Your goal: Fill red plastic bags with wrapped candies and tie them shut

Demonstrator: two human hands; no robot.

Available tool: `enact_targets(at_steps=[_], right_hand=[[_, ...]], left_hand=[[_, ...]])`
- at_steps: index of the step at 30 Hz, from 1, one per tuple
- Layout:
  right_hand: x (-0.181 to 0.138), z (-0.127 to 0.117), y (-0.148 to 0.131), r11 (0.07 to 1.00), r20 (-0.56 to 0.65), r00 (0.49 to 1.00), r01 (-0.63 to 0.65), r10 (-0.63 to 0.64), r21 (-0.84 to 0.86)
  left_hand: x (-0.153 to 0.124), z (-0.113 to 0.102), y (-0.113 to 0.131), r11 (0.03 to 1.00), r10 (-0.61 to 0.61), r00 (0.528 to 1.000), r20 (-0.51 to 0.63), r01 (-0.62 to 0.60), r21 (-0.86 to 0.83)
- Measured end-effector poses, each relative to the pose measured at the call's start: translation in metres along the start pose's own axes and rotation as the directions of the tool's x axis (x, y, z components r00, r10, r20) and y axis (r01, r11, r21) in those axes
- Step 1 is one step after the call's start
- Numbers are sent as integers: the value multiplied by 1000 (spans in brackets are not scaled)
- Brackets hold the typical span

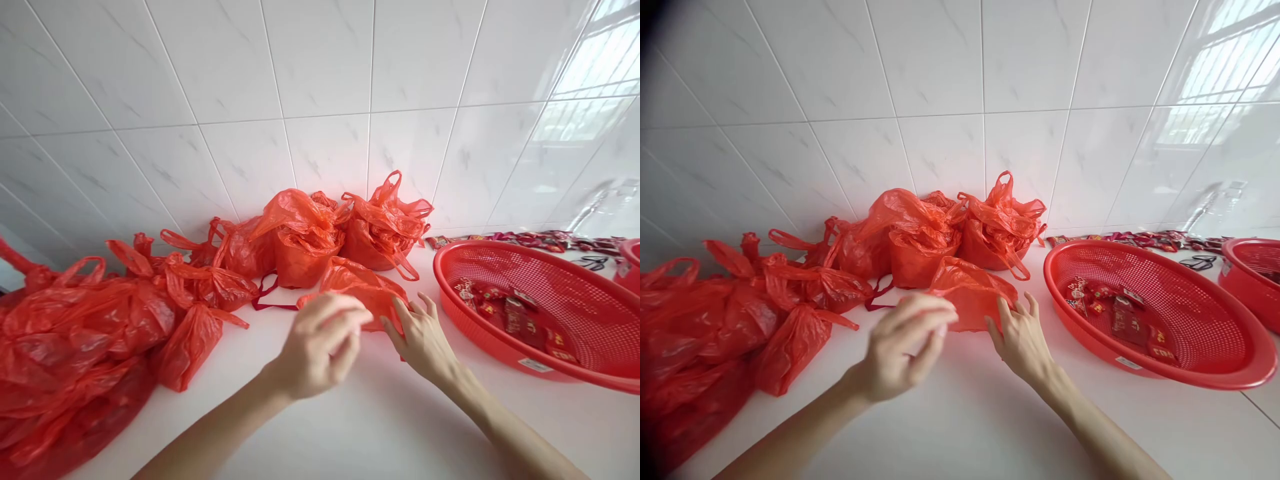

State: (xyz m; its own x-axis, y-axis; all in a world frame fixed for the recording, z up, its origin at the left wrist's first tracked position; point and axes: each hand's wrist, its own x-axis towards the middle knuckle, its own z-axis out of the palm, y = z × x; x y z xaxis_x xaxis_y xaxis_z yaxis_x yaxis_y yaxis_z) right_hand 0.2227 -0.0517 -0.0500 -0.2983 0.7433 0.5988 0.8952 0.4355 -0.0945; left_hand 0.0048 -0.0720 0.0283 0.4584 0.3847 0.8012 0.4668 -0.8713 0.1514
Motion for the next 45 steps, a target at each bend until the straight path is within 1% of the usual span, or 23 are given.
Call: enact_targets(at_steps=[1,2,3,4,6,7,8,12,13,18,22,24,26,28,29,31,34,35,37,40,42,43,45], right_hand=[[0,0,0,1000,-9,1000,5,-4,4],[0,-1,0,1000,-19,1000,9,-9,6],[0,-2,-1,1000,-29,999,15,-15,8],[0,-2,-1,1000,-40,999,23,-23,7],[0,-3,0,999,-60,997,41,-41,3],[0,-4,0,999,-68,996,49,-49,3],[-1,-4,0,998,-73,996,57,-56,5],[-1,-8,-2,997,-49,996,71,-70,29],[-1,-10,-3,997,-27,997,69,-68,36],[1,-18,-7,997,67,995,68,-71,41],[-1,-21,-1,990,150,982,126,-117,-57],[-1,-20,4,985,159,985,91,-67,-149],[-1,-18,8,969,135,989,-30,65,-244],[0,-16,10,941,136,972,-143,192,-307],[0,-15,10,930,153,962,-168,228,-326],[0,-12,9,918,192,946,-183,261,-351],[-1,-11,10,912,228,935,-176,273,-370],[-1,-11,10,918,228,939,-165,259,-362],[0,-14,10,948,205,961,-118,184,-297],[3,-20,6,993,75,997,17,-8,-118],[5,-21,0,993,4,993,115,-115,-13],[5,-20,-4,988,0,988,152,-152,23],[5,-14,-10,978,60,978,197,-201,64]], left_hand=[[-2,10,2,999,37,990,136,-36,-8],[-3,20,2,999,31,961,274,-36,14],[-4,30,-1,998,0,915,403,-26,58],[-4,39,-7,991,-52,863,502,-15,130],[-1,54,-22,965,-144,752,643,-36,259],[2,59,-31,951,-182,714,676,-46,305],[5,63,-40,938,-206,699,685,-58,341],[19,70,-64,905,-225,729,646,-88,416],[21,72,-67,901,-229,726,649,-94,423],[29,84,-82,893,-235,636,735,-156,421],[33,83,-93,896,-241,586,774,-172,410],[34,77,-95,890,-248,540,804,-201,409],[34,69,-92,887,-263,478,838,-221,405],[32,59,-85,899,-263,426,866,-217,380],[31,54,-80,910,-254,404,879,-207,358],[27,43,-69,936,-231,337,913,-181,303],[23,29,-51,960,-229,203,952,-115,256],[23,26,-47,962,-240,177,954,-89,259],[22,22,-40,961,-263,164,951,-38,273],[24,22,-38,962,-273,151,950,21,273],[25,25,-40,966,-257,154,954,72,249],[25,26,-41,966,-251,164,954,99,237],[24,30,-43,967,-240,199,950,140,215]])
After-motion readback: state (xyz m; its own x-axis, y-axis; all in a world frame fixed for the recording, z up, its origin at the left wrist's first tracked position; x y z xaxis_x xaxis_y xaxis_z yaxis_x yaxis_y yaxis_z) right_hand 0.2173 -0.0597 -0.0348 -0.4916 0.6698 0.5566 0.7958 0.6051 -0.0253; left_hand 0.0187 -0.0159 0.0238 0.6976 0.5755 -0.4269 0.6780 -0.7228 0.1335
